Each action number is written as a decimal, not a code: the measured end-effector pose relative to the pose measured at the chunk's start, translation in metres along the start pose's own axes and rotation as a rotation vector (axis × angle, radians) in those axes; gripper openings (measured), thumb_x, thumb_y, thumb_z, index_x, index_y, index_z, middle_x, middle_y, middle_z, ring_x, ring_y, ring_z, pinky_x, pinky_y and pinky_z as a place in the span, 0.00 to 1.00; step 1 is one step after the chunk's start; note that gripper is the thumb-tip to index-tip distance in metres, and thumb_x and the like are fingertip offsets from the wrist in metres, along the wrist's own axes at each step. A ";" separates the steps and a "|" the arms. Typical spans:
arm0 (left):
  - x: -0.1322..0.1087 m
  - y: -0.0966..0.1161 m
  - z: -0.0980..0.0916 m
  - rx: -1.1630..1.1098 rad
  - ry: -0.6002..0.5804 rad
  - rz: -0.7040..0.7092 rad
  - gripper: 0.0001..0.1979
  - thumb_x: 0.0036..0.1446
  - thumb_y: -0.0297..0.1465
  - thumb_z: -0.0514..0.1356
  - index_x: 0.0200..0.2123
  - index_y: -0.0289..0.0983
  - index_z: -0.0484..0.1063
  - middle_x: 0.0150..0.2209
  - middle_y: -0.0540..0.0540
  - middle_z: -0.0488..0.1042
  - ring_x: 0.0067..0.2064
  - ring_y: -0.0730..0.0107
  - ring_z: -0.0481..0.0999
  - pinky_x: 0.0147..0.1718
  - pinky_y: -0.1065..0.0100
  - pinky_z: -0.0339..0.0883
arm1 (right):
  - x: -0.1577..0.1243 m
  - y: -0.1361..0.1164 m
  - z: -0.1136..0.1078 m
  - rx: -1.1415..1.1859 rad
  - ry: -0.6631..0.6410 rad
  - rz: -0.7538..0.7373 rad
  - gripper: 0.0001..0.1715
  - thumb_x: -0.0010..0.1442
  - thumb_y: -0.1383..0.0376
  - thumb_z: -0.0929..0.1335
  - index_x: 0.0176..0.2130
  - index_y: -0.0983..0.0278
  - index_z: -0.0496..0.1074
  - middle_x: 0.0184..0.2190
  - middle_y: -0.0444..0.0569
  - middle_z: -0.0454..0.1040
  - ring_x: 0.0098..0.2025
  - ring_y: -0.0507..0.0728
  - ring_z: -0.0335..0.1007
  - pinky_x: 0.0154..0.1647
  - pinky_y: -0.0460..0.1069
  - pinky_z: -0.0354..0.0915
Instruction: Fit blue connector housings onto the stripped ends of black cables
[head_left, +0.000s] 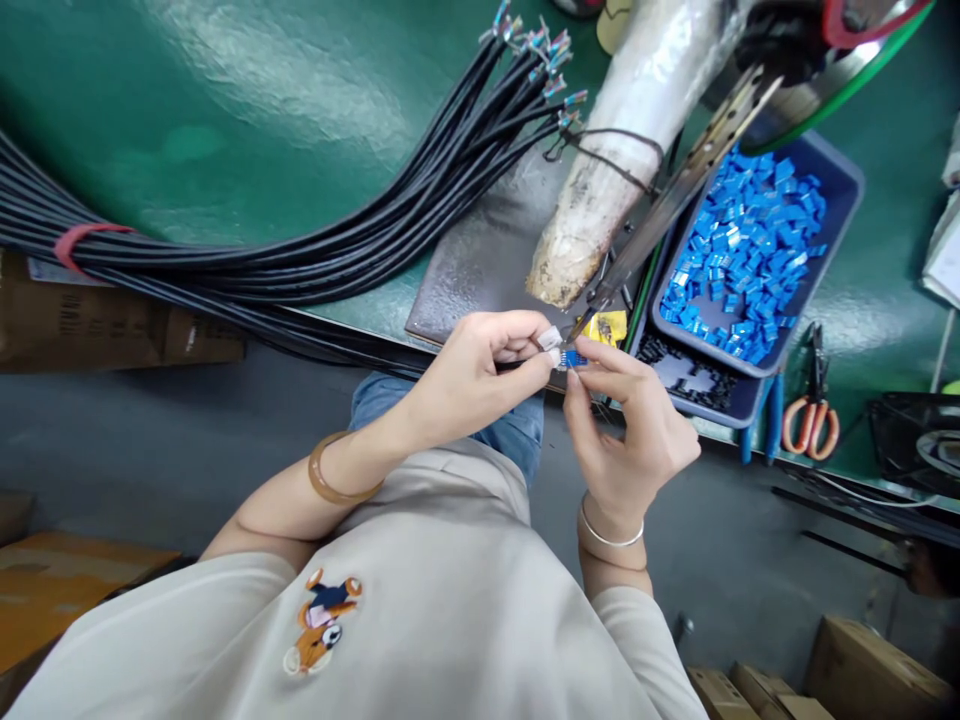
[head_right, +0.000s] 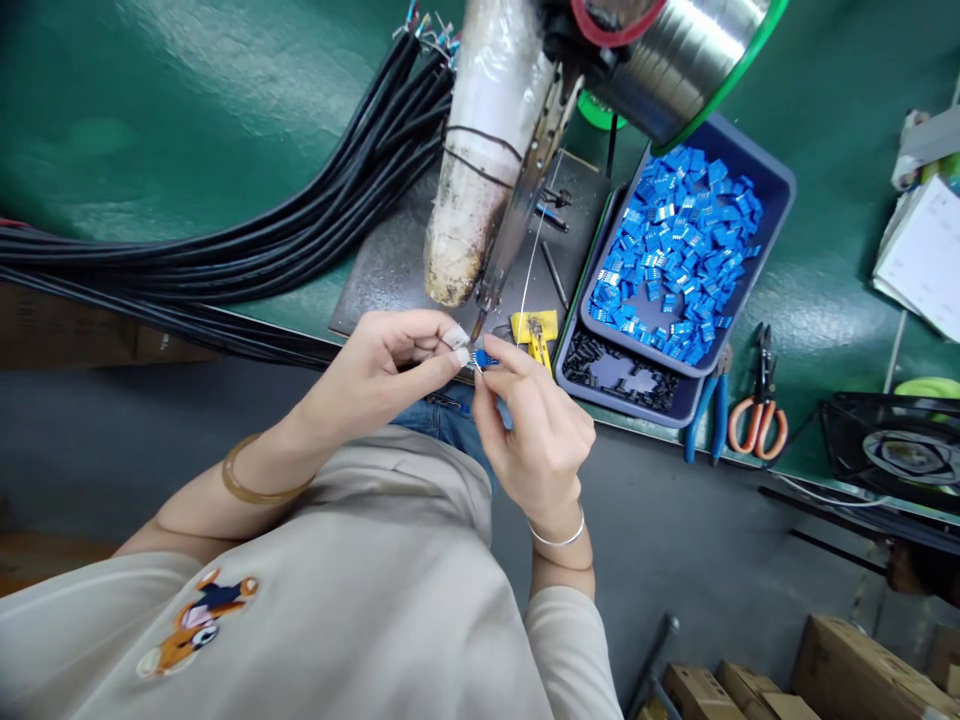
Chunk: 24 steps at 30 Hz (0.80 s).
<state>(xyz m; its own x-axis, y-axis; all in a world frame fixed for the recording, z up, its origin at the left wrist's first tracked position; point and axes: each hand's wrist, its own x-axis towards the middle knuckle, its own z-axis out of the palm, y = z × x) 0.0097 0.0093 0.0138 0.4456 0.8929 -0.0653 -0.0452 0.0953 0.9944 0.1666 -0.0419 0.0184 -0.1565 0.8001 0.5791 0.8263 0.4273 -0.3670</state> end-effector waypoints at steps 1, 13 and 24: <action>-0.002 0.002 -0.002 -0.015 -0.033 -0.015 0.09 0.58 0.29 0.59 0.26 0.33 0.67 0.21 0.54 0.62 0.23 0.83 0.59 0.22 0.78 0.55 | -0.002 0.002 0.000 -0.004 -0.010 -0.031 0.11 0.56 0.75 0.71 0.37 0.63 0.69 0.44 0.49 0.81 0.43 0.52 0.80 0.42 0.44 0.74; -0.032 -0.015 0.008 0.490 0.141 0.523 0.05 0.59 0.30 0.61 0.32 0.36 0.76 0.26 0.48 0.76 0.28 0.75 0.71 0.32 0.72 0.64 | -0.009 0.009 -0.006 0.320 0.038 0.367 0.05 0.60 0.65 0.70 0.34 0.58 0.69 0.27 0.38 0.71 0.25 0.49 0.73 0.26 0.46 0.70; -0.036 -0.014 -0.017 -0.064 -0.115 -0.064 0.15 0.60 0.34 0.60 0.25 0.32 0.71 0.20 0.49 0.72 0.21 0.81 0.66 0.23 0.77 0.62 | -0.013 -0.019 0.002 0.234 0.123 0.337 0.00 0.60 0.68 0.70 0.35 0.62 0.74 0.37 0.45 0.79 0.33 0.50 0.77 0.31 0.46 0.73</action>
<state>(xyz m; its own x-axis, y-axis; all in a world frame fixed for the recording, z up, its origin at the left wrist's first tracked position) -0.0209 -0.0170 0.0005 0.5490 0.8280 -0.1145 -0.0687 0.1812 0.9810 0.1515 -0.0596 0.0167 0.1784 0.8612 0.4759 0.6731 0.2460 -0.6975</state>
